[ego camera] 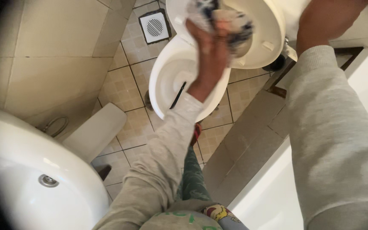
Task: The person cleans a toilet by first wiping the tank and seat with a cloth, then scrubbing the inside of the bowl with a toilet brush, and finally wiping the rim and seat again with the cloth.
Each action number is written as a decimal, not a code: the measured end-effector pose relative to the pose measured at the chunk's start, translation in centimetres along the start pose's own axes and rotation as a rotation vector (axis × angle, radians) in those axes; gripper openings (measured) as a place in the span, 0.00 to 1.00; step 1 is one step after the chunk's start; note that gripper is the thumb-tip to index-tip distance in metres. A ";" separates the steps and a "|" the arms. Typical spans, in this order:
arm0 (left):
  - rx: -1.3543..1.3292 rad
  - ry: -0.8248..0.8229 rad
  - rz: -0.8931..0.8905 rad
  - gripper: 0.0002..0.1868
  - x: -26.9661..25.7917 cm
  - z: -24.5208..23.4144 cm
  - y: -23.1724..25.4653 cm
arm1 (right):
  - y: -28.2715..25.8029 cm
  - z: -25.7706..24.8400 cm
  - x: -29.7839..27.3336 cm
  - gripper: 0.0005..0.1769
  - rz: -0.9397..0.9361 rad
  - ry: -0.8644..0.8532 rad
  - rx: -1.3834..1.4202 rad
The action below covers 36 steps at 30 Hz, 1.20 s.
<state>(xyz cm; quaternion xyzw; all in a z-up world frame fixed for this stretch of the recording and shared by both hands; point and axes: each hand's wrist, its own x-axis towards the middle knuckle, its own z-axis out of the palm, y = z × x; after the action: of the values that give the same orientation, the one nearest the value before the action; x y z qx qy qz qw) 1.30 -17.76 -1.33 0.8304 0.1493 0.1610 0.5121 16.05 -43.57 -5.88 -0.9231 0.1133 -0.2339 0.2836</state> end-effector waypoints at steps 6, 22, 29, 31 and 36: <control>-0.023 -0.105 0.211 0.25 -5.4 7.9 2.9 | -0.1 0.0 -0.4 0.37 -0.004 -0.029 -0.002; -0.022 -0.032 0.436 0.26 -7.4 9.0 -4.6 | -8.4 -2.9 -1.7 0.39 0.245 -0.095 -0.034; -0.109 -0.061 0.455 0.30 -6.8 8.0 -5.7 | -10.1 -3.7 -2.3 0.39 0.255 -0.148 -0.071; -0.216 -0.075 0.249 0.29 -7.9 7.5 -5.2 | -10.5 -3.8 -2.1 0.39 0.262 -0.152 -0.087; -0.760 0.028 -0.217 0.28 -10.7 8.1 -1.8 | -11.2 -4.0 -2.4 0.39 0.290 -0.134 -0.029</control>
<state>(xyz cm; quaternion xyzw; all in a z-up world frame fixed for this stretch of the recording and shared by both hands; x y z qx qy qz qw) -5.17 -27.87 -7.63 0.5586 0.1728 0.1611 0.7951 12.88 -35.52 2.61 -0.9146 0.2295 -0.1268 0.3079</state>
